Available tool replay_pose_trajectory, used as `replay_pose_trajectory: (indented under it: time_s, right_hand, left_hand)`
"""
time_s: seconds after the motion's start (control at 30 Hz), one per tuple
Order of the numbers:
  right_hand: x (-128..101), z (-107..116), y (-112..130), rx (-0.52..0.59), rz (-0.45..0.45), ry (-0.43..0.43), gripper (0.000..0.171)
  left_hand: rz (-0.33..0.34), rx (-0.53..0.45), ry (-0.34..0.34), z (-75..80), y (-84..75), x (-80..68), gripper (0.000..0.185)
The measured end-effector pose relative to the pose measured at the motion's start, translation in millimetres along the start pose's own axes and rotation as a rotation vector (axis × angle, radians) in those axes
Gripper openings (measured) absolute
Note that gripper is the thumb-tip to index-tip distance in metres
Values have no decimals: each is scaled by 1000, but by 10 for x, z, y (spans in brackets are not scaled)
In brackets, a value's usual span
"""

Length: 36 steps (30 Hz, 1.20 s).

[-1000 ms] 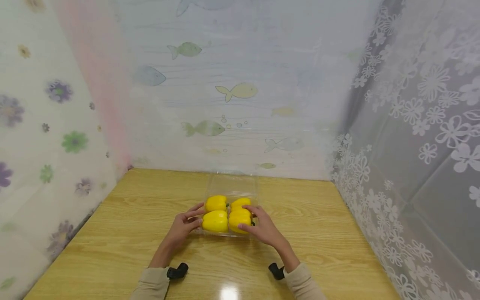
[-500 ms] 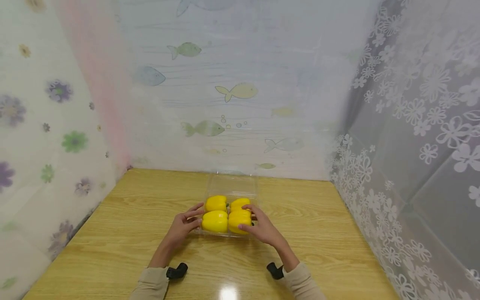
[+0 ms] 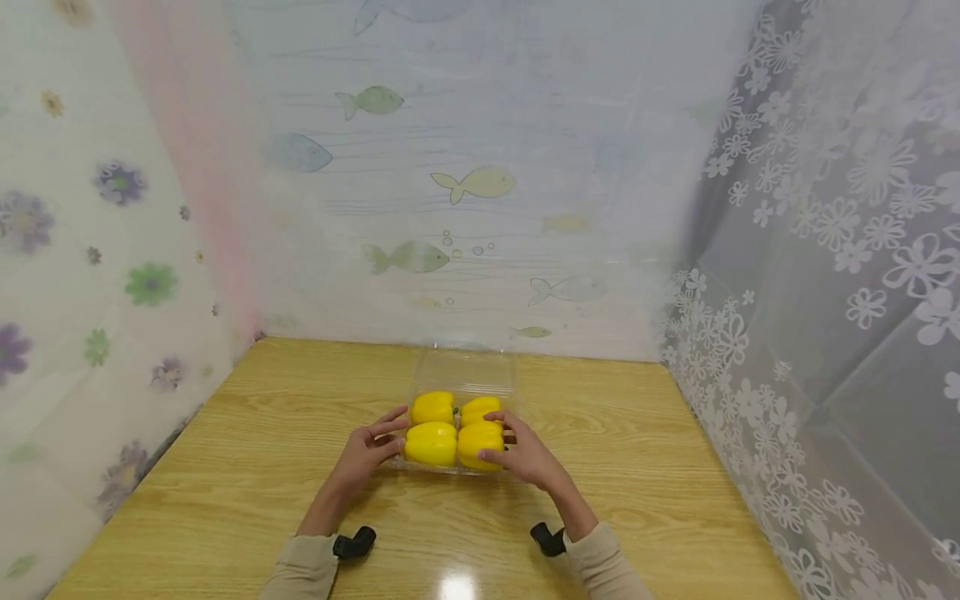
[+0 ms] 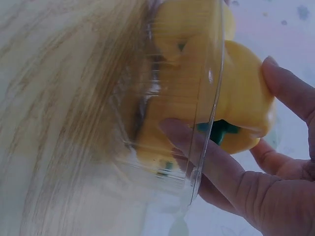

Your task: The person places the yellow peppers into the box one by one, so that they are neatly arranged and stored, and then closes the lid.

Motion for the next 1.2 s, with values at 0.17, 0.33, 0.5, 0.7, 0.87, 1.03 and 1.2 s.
replay_pose_trajectory:
  time_s: [0.17,0.33,0.5,0.7,0.87,1.03,1.2]
  right_hand:
    - [6,3,-5,1,-22,-7,59]
    - [18,-17,-5,-24,-18,-33,59]
    - [17,-41,10,-41,-2,-53,60]
    - [6,-31,-57,4,-6,-19,53]
    - [7,-6,-100,68,0,24,53]
    - [1,-5,-77,84,-19,-3,53]
    - [13,-19,-70,66,-47,-42,52]
  left_hand:
    - [1,-3,-5,-1,0,3,39]
    - [-12,7,-17,4,-6,21,38]
    - [-16,17,-15,10,-2,33,38]
    - [-7,21,-15,18,24,32,38]
    - [2,9,-18,18,29,31,39]
    - [7,17,-20,15,21,28,39]
    - [-1,19,-14,12,15,32,39]
Point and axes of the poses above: each hand's wrist, its own x-axis towards the middle knuckle, its own z-axis out of the back of the hand, y = z × x, the point moved 3 cm from there along x, towards the middle knuckle
